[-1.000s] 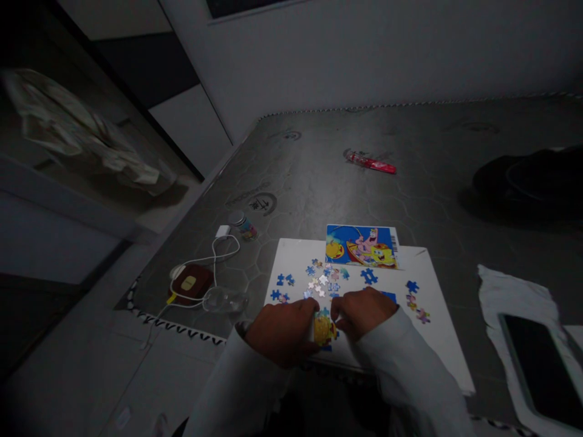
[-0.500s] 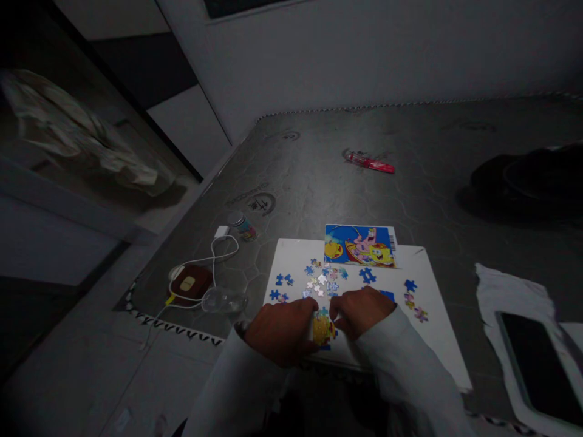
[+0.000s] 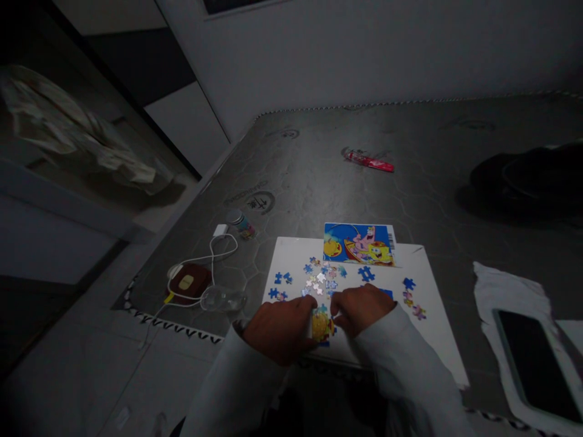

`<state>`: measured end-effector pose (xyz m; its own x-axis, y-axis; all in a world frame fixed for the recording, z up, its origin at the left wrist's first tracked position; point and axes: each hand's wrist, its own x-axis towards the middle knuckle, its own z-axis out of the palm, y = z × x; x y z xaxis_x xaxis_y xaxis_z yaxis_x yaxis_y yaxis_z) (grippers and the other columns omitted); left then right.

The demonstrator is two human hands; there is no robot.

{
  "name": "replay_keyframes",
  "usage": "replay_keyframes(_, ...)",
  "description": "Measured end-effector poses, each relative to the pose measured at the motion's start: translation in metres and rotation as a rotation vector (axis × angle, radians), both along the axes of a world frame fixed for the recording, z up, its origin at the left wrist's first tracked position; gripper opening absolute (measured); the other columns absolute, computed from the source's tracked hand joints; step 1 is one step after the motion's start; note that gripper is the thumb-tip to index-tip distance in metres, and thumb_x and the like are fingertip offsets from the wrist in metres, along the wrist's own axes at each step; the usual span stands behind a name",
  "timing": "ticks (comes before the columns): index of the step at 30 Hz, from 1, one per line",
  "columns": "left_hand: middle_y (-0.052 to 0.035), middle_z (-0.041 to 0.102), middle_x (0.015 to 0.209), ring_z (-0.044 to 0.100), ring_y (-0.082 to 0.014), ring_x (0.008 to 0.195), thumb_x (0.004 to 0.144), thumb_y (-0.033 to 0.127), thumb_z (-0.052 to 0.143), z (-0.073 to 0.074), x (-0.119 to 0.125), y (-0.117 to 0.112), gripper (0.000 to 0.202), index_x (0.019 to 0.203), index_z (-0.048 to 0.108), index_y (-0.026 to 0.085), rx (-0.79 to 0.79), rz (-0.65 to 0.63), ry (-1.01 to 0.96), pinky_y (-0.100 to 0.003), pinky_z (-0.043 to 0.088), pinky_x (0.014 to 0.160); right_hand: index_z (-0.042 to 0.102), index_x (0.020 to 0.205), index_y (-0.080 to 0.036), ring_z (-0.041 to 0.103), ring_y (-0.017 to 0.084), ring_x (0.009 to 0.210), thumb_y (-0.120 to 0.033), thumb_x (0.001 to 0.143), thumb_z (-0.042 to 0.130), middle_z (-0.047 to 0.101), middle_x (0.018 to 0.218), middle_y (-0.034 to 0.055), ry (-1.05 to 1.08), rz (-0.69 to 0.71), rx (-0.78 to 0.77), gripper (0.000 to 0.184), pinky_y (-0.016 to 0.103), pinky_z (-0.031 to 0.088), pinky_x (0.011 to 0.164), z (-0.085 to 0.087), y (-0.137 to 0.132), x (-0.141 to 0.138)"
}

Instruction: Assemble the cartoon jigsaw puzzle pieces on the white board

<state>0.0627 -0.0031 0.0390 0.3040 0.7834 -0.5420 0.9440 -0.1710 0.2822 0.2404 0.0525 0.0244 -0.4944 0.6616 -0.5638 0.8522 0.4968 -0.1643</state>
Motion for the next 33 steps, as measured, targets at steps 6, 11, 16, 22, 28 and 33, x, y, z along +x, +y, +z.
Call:
replay_keyframes(6, -0.0127, 0.072, 0.124, 0.073, -0.0341, 0.106, 0.087, 0.044, 0.069, 0.0025, 0.0007, -0.0003, 0.048, 0.124, 0.056, 0.018, -0.009, 0.013, -0.001, -0.046, 0.058, 0.084, 0.076, 0.106, -0.031, 0.071, 0.031, 0.106, -0.025, 0.087, 0.064, 0.079, 0.112, 0.0049, -0.016, -0.023, -0.011, 0.023, 0.040, 0.050, 0.083, 0.0027, 0.0004, -0.0014)
replay_keyframes(11, -0.0130, 0.073, 0.120, 0.074, -0.0351, 0.103, 0.087, 0.044, 0.067, -0.0042, 0.0017, -0.0015, 0.046, 0.123, 0.056, 0.018, 0.023, 0.010, -0.013, -0.047, 0.059, 0.081, 0.076, 0.105, -0.030, 0.072, 0.031, 0.105, -0.024, 0.086, 0.065, 0.079, 0.110, 0.0060, -0.009, -0.018, -0.022, 0.023, 0.040, 0.050, 0.085, 0.0040, 0.0013, -0.0032)
replay_keyframes(16, -0.0124, 0.074, 0.120, 0.074, -0.0351, 0.102, 0.086, 0.042, 0.067, -0.0042, 0.0023, -0.0018, 0.044, 0.122, 0.057, 0.018, 0.026, 0.016, -0.005, -0.047, 0.059, 0.082, 0.076, 0.105, -0.031, 0.071, 0.031, 0.106, -0.025, 0.086, 0.064, 0.079, 0.111, 0.0051, -0.009, -0.025, -0.021, 0.023, 0.040, 0.050, 0.085, 0.0022, 0.0016, -0.0024)
replay_keyframes(22, -0.0129, 0.073, 0.122, 0.074, -0.0353, 0.104, 0.089, 0.043, 0.066, 0.0028, 0.0034, -0.0010, 0.044, 0.123, 0.057, 0.017, 0.004, 0.008, 0.008, -0.048, 0.059, 0.083, 0.075, 0.107, -0.033, 0.070, 0.031, 0.107, -0.029, 0.087, 0.064, 0.078, 0.113, 0.0031, -0.017, -0.035, -0.018, 0.023, 0.039, 0.049, 0.082, -0.0037, 0.0009, 0.0006)
replay_keyframes(28, -0.0128, 0.074, 0.119, 0.074, -0.0364, 0.101, 0.086, 0.038, 0.069, -0.0016, 0.0040, -0.0025, 0.044, 0.122, 0.056, 0.016, 0.029, 0.008, 0.001, -0.051, 0.060, 0.081, 0.075, 0.107, -0.032, 0.069, 0.031, 0.110, -0.027, 0.088, 0.063, 0.078, 0.115, 0.0024, -0.026, -0.033, -0.023, 0.024, 0.039, 0.049, 0.084, 0.0004, 0.0002, -0.0012)
replay_keyframes(33, -0.0132, 0.073, 0.122, 0.074, -0.0358, 0.102, 0.086, 0.038, 0.069, 0.0004, 0.0050, -0.0018, 0.047, 0.124, 0.055, 0.016, -0.006, 0.003, 0.006, -0.049, 0.060, 0.082, 0.075, 0.107, -0.032, 0.069, 0.031, 0.110, -0.026, 0.088, 0.063, 0.078, 0.115, 0.0025, -0.036, -0.043, -0.024, 0.023, 0.039, 0.050, 0.085, 0.0047, -0.0002, -0.0037)
